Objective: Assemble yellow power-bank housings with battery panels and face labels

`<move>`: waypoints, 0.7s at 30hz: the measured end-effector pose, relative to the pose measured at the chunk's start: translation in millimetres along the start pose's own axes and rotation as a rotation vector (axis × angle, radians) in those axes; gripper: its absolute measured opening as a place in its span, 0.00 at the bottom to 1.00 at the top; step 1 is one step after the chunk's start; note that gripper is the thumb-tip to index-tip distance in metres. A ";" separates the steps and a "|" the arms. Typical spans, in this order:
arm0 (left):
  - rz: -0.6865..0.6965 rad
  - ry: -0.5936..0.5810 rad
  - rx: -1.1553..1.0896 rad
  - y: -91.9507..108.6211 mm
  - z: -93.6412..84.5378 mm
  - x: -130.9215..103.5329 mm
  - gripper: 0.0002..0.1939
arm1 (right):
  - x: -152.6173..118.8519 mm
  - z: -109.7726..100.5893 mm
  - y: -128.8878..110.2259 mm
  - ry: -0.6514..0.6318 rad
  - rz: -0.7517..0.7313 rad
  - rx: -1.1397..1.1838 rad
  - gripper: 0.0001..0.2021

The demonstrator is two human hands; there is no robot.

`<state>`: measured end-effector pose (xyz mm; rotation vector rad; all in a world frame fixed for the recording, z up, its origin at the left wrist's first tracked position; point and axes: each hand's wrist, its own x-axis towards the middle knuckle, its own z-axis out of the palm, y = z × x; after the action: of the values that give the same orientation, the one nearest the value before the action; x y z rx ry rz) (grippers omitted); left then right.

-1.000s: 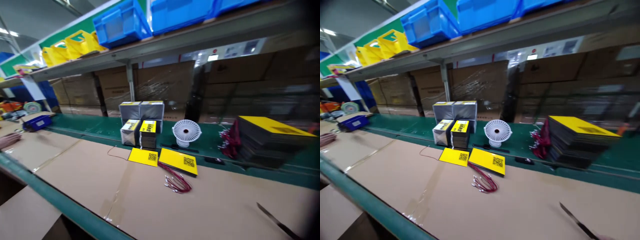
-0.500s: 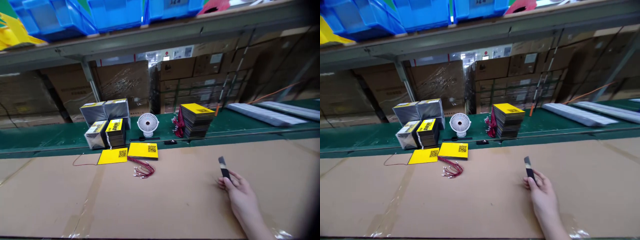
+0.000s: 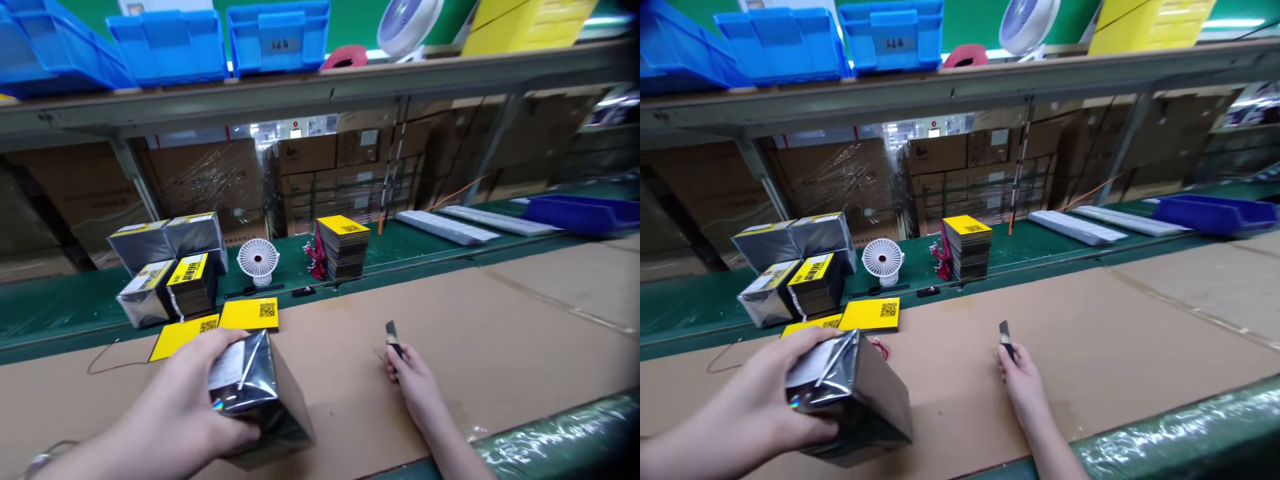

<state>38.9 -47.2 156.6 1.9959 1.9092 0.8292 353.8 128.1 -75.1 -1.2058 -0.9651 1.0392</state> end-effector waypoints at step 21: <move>0.144 -0.322 -0.076 -30.0 29.8 61.5 0.24 | -61.5 37.6 -68.7 -0.237 -0.299 -0.610 0.15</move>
<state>29.3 21.7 129.8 2.0911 1.5495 0.5610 309.1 73.9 -4.5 -1.3816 -1.6739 0.6715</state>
